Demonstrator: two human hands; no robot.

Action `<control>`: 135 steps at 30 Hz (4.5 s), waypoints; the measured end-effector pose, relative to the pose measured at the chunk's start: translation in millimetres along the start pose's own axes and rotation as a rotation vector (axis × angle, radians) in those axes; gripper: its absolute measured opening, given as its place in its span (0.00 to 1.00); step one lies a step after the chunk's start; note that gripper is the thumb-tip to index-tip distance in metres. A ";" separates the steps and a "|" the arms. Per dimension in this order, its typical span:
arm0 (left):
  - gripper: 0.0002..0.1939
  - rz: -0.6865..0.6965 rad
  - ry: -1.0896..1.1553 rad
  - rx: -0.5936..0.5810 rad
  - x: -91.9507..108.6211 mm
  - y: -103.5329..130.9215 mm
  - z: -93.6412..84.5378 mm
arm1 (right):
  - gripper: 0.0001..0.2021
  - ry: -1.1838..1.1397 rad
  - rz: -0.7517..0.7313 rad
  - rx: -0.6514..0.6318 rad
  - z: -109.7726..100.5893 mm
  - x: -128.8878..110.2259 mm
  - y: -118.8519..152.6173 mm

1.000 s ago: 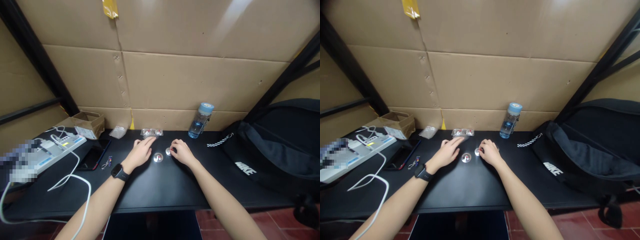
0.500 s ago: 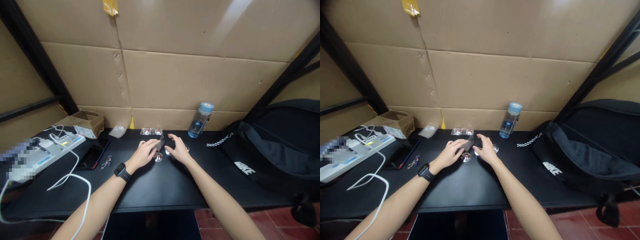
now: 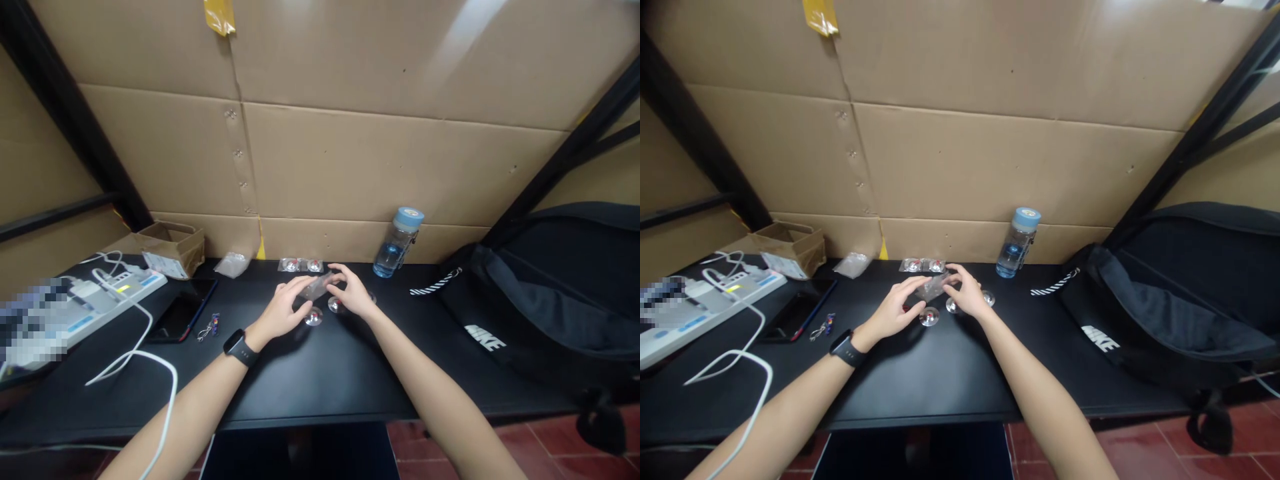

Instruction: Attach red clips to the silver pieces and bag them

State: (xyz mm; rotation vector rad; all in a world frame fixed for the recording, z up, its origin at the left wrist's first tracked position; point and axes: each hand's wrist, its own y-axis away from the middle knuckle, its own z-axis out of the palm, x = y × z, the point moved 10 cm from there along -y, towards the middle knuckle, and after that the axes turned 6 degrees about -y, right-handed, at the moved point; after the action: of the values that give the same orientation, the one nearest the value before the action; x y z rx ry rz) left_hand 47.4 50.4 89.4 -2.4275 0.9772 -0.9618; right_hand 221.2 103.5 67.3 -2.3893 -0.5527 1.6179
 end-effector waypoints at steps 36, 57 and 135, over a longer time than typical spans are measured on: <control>0.20 -0.132 -0.166 -0.053 -23.6 -1.3 12.5 | 0.09 -0.043 -0.044 0.296 -57.4 -13.8 15.5; 0.12 -0.420 -0.432 0.691 -65.0 34.6 -143.5 | 0.16 0.054 -0.122 0.199 -38.5 -35.2 24.8; 0.08 -0.172 -0.282 0.299 13.1 -1.0 -28.1 | 0.06 0.193 -0.086 0.003 -20.6 -25.7 26.4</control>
State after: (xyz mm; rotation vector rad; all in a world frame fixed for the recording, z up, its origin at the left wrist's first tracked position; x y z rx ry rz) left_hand 35.2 39.9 115.9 -2.3331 0.4952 -0.7304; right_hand 236.8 69.7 87.2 -2.4480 -0.6054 1.3338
